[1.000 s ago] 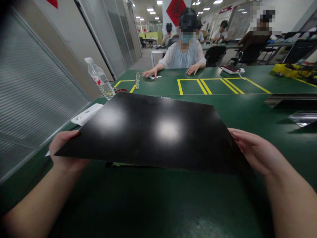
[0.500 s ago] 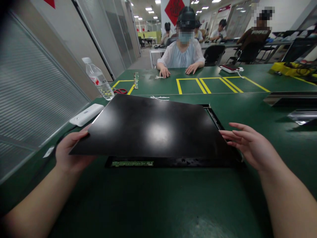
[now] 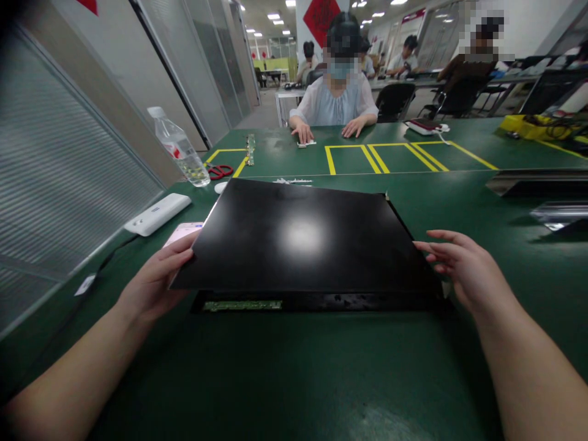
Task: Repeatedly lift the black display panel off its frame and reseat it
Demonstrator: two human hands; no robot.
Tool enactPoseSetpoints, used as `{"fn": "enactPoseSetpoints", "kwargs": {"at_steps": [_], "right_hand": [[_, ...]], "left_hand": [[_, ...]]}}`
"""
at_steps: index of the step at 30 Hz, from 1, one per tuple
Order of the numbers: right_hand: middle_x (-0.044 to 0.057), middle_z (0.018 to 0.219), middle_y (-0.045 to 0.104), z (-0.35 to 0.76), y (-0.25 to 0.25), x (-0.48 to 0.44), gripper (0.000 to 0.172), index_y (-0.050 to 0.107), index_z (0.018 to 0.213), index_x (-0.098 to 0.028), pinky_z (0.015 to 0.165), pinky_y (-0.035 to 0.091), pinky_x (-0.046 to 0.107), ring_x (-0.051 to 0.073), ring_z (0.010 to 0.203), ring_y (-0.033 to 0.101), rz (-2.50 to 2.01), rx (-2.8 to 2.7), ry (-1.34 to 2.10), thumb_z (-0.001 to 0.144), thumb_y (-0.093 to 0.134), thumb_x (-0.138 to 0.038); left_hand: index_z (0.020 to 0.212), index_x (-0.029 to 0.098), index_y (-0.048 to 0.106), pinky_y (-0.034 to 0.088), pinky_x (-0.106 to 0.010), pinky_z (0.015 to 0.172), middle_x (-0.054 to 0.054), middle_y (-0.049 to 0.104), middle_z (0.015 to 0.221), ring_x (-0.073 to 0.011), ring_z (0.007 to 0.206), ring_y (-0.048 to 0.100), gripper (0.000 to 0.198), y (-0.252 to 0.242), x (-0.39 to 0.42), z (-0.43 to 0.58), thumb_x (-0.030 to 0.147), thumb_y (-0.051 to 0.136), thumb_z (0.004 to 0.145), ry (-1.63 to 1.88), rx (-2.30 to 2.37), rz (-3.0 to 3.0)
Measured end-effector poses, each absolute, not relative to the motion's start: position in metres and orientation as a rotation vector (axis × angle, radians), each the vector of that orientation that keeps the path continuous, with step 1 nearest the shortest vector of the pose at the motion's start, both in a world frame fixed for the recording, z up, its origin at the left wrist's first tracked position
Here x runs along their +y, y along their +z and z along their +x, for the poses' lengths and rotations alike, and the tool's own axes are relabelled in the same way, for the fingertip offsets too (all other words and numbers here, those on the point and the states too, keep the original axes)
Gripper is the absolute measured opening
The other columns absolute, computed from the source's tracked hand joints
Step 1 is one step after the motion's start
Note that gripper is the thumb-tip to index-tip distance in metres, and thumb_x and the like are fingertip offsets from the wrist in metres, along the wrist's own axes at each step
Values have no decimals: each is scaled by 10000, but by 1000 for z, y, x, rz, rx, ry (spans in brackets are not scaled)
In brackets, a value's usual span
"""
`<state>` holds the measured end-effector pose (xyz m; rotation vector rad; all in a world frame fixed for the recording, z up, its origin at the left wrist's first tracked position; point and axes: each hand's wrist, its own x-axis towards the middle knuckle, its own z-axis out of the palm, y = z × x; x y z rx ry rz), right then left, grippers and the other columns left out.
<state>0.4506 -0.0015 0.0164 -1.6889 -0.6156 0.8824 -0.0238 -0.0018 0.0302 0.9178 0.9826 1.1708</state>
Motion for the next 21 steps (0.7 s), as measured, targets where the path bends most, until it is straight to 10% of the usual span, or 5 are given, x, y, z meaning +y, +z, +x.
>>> {"fn": "enactPoseSetpoints", "kwargs": {"at_steps": [21], "right_hand": [[96,919,771,456,6,0,429,708,909,-224,439,408,201,143,658,564,-1720,-751,849,490,761,-296]], "left_hand": [[1099,207,847,603,-224,632,-69,852,1000,-221,804,797,356,21,1,-19,196,863,744,1224,1116,871]]}}
